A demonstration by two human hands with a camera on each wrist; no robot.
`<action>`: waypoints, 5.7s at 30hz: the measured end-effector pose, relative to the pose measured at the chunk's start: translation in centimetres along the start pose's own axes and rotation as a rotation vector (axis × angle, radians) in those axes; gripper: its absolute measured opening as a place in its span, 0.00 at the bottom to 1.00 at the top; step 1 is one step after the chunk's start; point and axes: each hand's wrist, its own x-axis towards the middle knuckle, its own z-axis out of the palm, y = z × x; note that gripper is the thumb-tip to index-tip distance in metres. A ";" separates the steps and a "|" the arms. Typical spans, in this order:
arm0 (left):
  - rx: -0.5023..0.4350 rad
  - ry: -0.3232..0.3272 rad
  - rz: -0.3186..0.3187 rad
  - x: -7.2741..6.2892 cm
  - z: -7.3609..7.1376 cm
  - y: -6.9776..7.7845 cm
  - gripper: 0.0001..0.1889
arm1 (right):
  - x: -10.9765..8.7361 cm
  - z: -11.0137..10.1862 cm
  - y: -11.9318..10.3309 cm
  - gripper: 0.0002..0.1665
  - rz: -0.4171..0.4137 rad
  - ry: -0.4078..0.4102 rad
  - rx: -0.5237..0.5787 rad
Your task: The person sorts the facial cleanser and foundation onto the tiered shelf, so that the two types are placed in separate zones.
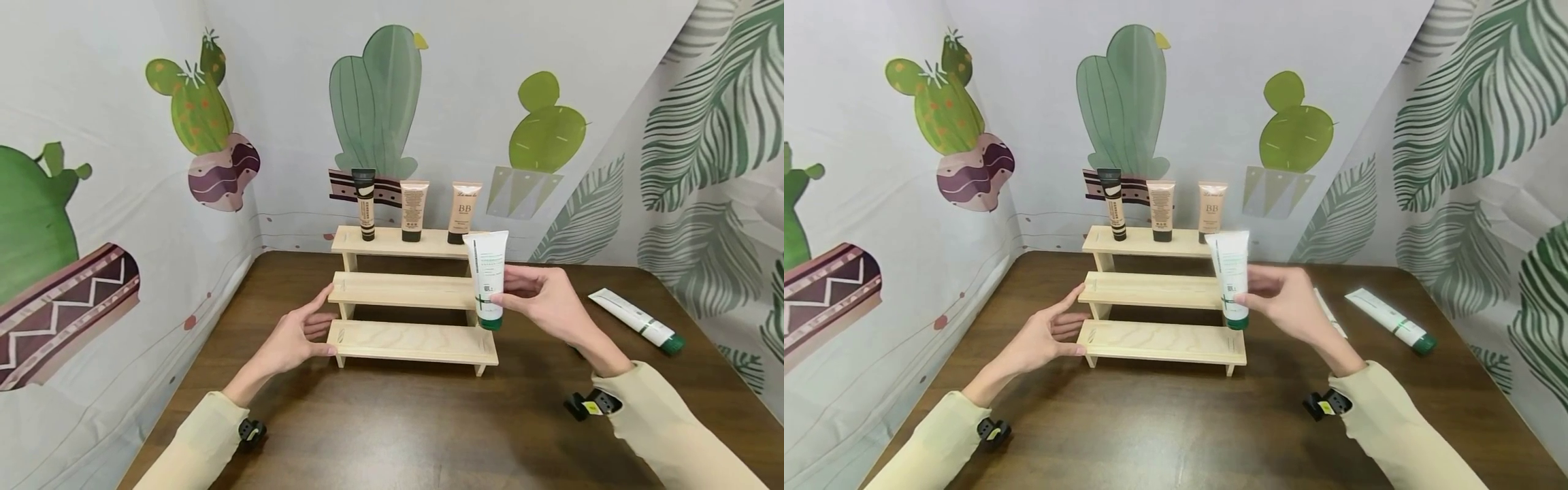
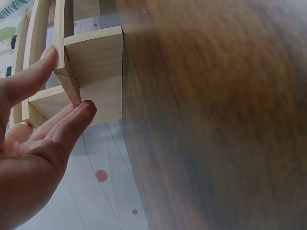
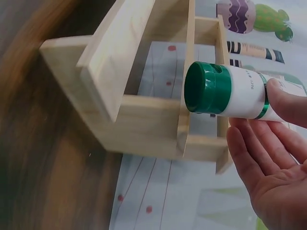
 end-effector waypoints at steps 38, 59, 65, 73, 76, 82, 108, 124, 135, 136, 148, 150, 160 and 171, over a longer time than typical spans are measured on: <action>-0.018 -0.005 -0.002 0.2 0.0 -0.1 0.61 | 7.5 12.8 -3.4 0.29 -0.080 0.031 0.227; -0.026 -0.001 0.001 0.1 0.0 -0.2 0.61 | 9.8 16.7 -3.6 0.28 -0.116 0.061 0.276; -0.031 -0.001 0.002 0.1 0.0 -0.1 0.61 | 9.8 16.7 -3.6 0.28 -0.116 0.039 0.288; -0.033 -0.002 0.010 0.2 0.0 -0.1 0.61 | 9.8 16.7 -3.4 0.29 -0.111 0.020 0.285; -0.031 -0.003 0.008 0.2 0.0 -0.2 0.61 | 9.8 16.7 -3.4 0.29 -0.108 0.019 0.284; -0.029 -0.001 0.005 0.2 0.0 -0.3 0.61 | 9.9 16.7 -3.4 0.29 -0.095 0.013 0.295; -0.027 0.000 -0.014 0.1 0.1 0.0 0.61 | 7.0 13.1 -2.4 0.26 -0.141 0.009 0.310; -0.032 -0.004 -0.011 0.1 0.1 -0.2 0.61 | 1.7 5.6 0.0 0.20 -0.176 0.080 0.094; -0.030 0.000 -0.010 0.0 0.1 -0.1 0.61 | -1.3 0.6 1.6 0.20 -0.163 0.178 -0.039; -0.031 0.000 -0.010 0.0 0.1 -0.1 0.61 | -1.5 0.1 1.8 0.21 -0.162 0.183 -0.050; -0.031 -0.003 -0.012 0.2 0.2 -0.1 0.61 | -4.0 -5.6 6.0 0.19 -0.081 0.261 -0.269; -0.032 -0.004 -0.011 0.1 0.1 0.0 0.61 | -4.3 -6.2 6.8 0.17 -0.054 0.256 -0.304; -0.032 -0.004 -0.020 0.0 0.1 0.0 0.61 | -5.1 -9.0 10.4 0.21 -0.028 0.128 -0.454; -0.031 -0.004 -0.020 0.2 0.1 0.1 0.61 | -4.8 -10.9 14.1 0.18 0.000 0.042 -0.538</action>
